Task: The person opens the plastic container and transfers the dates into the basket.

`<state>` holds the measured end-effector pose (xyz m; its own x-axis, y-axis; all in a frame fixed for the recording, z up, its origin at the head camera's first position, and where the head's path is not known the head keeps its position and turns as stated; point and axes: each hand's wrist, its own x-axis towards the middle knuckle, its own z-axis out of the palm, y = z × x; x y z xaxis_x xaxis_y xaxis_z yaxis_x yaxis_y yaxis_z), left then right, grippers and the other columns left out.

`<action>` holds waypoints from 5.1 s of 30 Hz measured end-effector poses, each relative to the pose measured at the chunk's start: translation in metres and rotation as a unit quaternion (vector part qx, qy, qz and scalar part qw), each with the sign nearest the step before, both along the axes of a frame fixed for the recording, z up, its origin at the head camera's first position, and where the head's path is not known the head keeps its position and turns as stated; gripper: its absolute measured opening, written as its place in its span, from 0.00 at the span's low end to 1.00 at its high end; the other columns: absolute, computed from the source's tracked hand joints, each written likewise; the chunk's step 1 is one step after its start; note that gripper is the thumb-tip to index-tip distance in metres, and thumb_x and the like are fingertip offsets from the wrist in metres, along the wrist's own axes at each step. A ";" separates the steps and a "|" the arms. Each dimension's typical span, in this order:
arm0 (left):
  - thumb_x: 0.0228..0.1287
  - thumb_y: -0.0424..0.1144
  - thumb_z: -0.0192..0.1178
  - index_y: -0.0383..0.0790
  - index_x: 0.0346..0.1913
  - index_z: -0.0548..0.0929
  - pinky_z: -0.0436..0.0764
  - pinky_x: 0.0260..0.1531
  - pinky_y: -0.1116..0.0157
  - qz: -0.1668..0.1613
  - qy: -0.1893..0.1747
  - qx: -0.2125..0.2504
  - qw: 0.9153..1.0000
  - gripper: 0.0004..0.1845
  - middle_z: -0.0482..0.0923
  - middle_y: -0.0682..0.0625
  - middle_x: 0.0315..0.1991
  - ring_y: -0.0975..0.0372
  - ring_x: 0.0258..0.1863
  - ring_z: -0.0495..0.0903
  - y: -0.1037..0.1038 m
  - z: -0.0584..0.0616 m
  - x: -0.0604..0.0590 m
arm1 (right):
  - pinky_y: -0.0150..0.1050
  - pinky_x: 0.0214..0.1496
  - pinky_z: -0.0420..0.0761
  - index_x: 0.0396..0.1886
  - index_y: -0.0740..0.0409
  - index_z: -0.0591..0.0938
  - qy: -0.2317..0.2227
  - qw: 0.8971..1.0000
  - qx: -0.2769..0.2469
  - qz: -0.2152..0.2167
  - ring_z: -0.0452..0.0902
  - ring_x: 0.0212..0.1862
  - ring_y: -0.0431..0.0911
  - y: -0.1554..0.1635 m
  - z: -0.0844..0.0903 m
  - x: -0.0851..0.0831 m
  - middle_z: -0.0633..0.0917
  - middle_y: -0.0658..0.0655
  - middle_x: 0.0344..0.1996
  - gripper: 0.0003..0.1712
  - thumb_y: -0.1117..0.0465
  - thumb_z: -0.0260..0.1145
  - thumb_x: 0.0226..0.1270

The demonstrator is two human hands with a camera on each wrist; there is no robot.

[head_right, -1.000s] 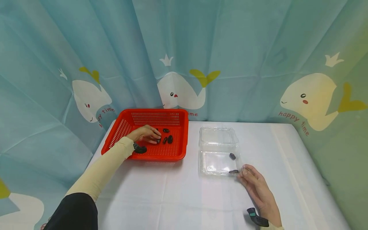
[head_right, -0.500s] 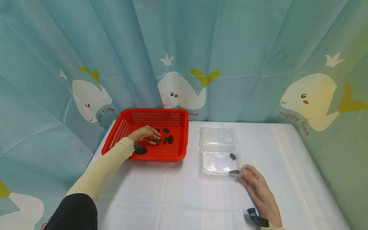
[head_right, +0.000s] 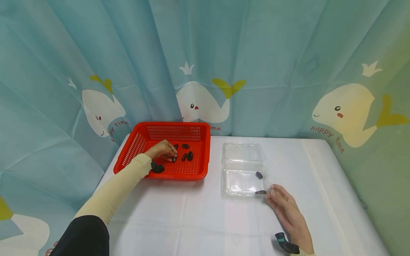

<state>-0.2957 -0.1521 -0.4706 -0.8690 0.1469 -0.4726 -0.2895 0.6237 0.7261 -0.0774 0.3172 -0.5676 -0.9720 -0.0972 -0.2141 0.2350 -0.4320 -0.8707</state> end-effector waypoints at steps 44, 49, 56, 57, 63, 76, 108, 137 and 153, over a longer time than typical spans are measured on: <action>0.72 0.31 0.65 0.32 0.55 0.84 0.91 0.46 0.56 -0.085 0.080 0.116 0.986 0.13 0.83 0.41 0.48 0.43 0.48 0.86 0.032 0.077 0.056 | 0.29 0.58 0.85 0.57 0.49 0.75 -0.029 0.999 0.030 -0.015 0.83 0.48 0.35 -0.001 0.002 -0.002 0.82 0.43 0.44 0.11 0.66 0.56 0.82; 0.70 0.31 0.66 0.33 0.53 0.85 0.91 0.47 0.53 -0.092 0.088 0.139 0.982 0.12 0.83 0.41 0.45 0.47 0.42 0.87 0.049 0.077 0.071 | 0.29 0.58 0.85 0.57 0.49 0.75 -0.027 0.999 0.037 -0.017 0.83 0.49 0.35 0.000 0.004 -0.001 0.81 0.43 0.44 0.11 0.66 0.56 0.82; 0.70 0.33 0.67 0.38 0.52 0.87 0.91 0.45 0.55 -0.122 0.089 0.142 0.978 0.11 0.85 0.43 0.46 0.54 0.39 0.88 0.081 0.064 0.098 | 0.29 0.59 0.85 0.57 0.50 0.74 -0.032 0.999 0.034 -0.020 0.83 0.49 0.35 0.001 0.002 -0.001 0.81 0.43 0.45 0.11 0.65 0.56 0.82; 0.70 0.33 0.67 0.39 0.52 0.87 0.92 0.43 0.57 -0.127 0.090 0.143 0.977 0.10 0.85 0.44 0.45 0.53 0.39 0.88 0.086 0.062 0.102 | 0.29 0.59 0.85 0.58 0.50 0.74 -0.034 0.999 0.037 -0.020 0.83 0.49 0.35 0.000 0.002 -0.002 0.81 0.43 0.45 0.11 0.65 0.56 0.82; 0.68 0.30 0.67 0.36 0.49 0.87 0.92 0.42 0.54 -0.157 0.086 0.181 0.967 0.09 0.85 0.45 0.40 0.58 0.33 0.86 0.112 0.045 0.115 | 0.28 0.60 0.84 0.58 0.48 0.75 -0.028 0.999 0.038 -0.016 0.83 0.49 0.35 0.000 -0.001 -0.001 0.82 0.43 0.45 0.11 0.65 0.55 0.83; 0.68 0.28 0.66 0.36 0.51 0.88 0.86 0.38 0.69 -0.237 0.129 0.181 0.946 0.11 0.89 0.41 0.44 0.55 0.38 0.89 0.157 0.027 0.124 | 0.29 0.58 0.85 0.57 0.51 0.76 -0.008 1.000 0.026 -0.006 0.84 0.48 0.36 0.000 -0.001 -0.001 0.83 0.44 0.45 0.12 0.67 0.54 0.83; 0.68 0.38 0.68 0.41 0.57 0.88 0.80 0.54 0.74 -0.302 0.118 0.041 0.945 0.17 0.87 0.44 0.60 0.60 0.61 0.85 0.248 -0.029 0.125 | 0.29 0.59 0.84 0.59 0.50 0.74 -0.016 1.000 0.025 -0.007 0.83 0.49 0.36 0.000 -0.001 -0.001 0.82 0.44 0.45 0.12 0.66 0.53 0.83; 0.68 0.34 0.66 0.34 0.56 0.88 0.73 0.29 0.78 -0.303 0.076 0.094 0.945 0.16 0.89 0.48 0.40 0.73 0.29 0.74 0.269 -0.041 0.121 | 0.29 0.59 0.84 0.58 0.50 0.75 -0.008 1.000 0.018 0.003 0.83 0.50 0.36 0.002 -0.003 -0.001 0.82 0.44 0.45 0.12 0.66 0.52 0.84; 0.70 0.33 0.65 0.32 0.49 0.91 0.70 0.21 0.78 -0.278 0.068 0.079 0.955 0.11 0.85 0.52 0.29 0.71 0.21 0.71 0.279 -0.045 0.119 | 0.29 0.59 0.85 0.58 0.52 0.75 -0.001 1.000 0.012 -0.001 0.83 0.50 0.36 0.000 -0.002 0.000 0.82 0.44 0.44 0.12 0.67 0.52 0.84</action>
<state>-0.1765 0.1270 -0.5153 -0.6877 0.6632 -0.2953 0.1573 0.5333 0.8312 -0.0778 0.3171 -0.5692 -0.9716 -0.0898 -0.2190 0.2364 -0.4121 -0.8799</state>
